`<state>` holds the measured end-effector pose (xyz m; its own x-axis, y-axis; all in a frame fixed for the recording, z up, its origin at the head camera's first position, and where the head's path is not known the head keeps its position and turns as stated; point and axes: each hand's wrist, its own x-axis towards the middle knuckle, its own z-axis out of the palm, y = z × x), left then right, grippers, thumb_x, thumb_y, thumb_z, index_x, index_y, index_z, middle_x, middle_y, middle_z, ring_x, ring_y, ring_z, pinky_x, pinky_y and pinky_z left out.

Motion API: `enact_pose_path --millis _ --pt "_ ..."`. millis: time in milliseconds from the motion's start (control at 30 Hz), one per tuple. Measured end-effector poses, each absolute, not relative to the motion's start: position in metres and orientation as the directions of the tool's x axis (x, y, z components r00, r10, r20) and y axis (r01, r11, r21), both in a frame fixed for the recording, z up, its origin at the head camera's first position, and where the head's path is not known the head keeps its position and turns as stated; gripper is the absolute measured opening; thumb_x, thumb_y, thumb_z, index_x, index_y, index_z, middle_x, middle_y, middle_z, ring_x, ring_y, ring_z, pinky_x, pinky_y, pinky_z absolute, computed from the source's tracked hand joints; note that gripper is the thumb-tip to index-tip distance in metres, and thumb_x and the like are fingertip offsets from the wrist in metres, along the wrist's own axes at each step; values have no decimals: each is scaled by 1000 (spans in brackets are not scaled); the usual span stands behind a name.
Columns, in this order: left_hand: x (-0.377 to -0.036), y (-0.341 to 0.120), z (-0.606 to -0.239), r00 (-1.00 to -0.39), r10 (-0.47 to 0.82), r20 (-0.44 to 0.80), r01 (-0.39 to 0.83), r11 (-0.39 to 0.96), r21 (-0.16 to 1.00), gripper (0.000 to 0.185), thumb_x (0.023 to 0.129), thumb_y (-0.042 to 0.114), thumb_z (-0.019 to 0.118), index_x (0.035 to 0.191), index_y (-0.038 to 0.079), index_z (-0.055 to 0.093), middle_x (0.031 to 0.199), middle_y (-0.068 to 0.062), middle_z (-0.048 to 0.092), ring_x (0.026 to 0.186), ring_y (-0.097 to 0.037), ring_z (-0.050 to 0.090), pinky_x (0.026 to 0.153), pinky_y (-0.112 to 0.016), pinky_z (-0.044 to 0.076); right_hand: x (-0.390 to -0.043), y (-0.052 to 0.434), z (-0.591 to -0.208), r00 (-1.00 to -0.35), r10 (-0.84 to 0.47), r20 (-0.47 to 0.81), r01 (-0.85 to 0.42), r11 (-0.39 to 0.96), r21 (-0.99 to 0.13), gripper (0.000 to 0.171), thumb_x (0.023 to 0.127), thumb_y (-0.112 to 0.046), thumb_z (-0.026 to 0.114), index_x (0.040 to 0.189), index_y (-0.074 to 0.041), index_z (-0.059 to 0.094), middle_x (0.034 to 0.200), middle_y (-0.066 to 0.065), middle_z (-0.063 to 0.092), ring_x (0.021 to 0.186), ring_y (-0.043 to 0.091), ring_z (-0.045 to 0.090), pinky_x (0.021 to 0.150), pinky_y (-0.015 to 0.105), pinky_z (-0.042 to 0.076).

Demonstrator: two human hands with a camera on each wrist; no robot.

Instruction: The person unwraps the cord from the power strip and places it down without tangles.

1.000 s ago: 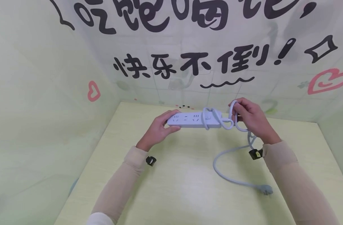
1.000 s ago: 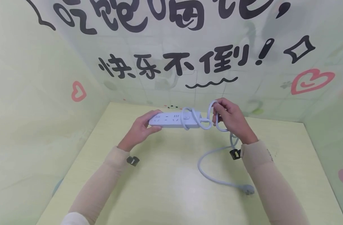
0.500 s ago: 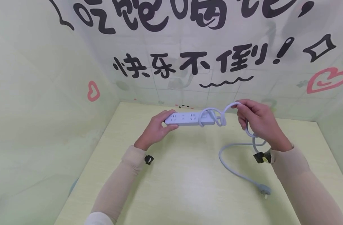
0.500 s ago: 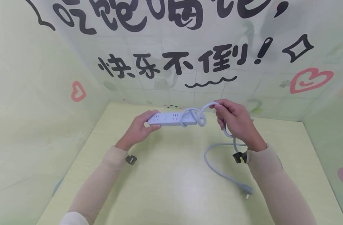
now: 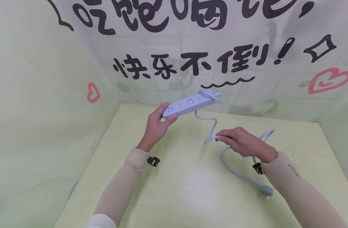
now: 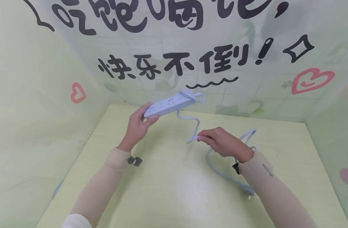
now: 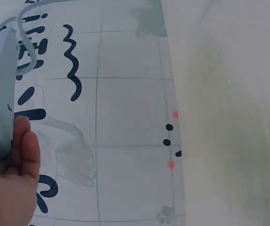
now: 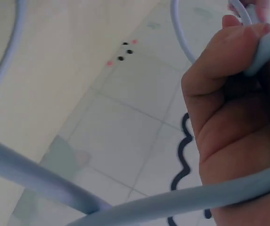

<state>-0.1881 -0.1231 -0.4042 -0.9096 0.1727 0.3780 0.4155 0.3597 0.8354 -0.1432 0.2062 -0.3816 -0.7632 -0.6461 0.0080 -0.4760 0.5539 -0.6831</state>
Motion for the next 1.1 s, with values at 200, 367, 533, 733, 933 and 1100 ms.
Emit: enact_pose_path --millis 200,367,533,733,933,1100 --pt "-177 -116 -401 -862 357 360 472 306 827 54 92 8 75 142 2 56 133 -15 65 119 -27 62 103 -39 55 -172 215 -405 -867 -496 -38 -361 680 -639 22 105 -15 55 117 -3 69 68 -2 52 50 7 43 53 24 41" --pt "-173 -123 -408 -864 426 268 418 310 854 50 94 11 73 142 9 57 129 -10 64 116 -23 60 101 -34 54 -182 228 -395 -944 -331 17 -262 716 -647 25 104 -11 51 118 1 69 65 5 59 49 10 49 47 26 42" --pt "-173 -137 -417 -869 443 221 414 406 815 51 94 17 74 142 13 57 129 -7 65 113 -22 60 93 -33 54 -182 237 -372 -977 -194 87 -200 700 -686 39 108 -37 49 115 -5 71 60 5 57 50 12 51 49 29 43" --pt "-182 -159 -432 -922 341 182 350 534 770 53 95 25 73 144 16 56 130 -5 66 109 -21 61 84 -35 53 -174 249 -355 -969 -151 197 -246 690 -681 33 107 -36 50 111 -10 72 60 5 56 50 14 50 46 28 41" --pt "-192 -187 -442 -965 171 197 260 554 791 49 96 25 72 142 17 57 131 -8 65 111 -23 61 82 -33 54 -168 266 -363 -963 -234 134 -266 747 -609 30 107 -31 52 111 -8 72 60 2 52 49 12 47 55 26 40" --pt "-196 -205 -448 -973 54 225 212 601 771 49 97 27 71 142 13 56 132 -11 64 108 -25 61 76 -31 53 -166 293 -388 -962 -274 -16 -199 735 -649 40 109 -37 48 123 -7 69 64 3 52 53 15 49 58 27 43"
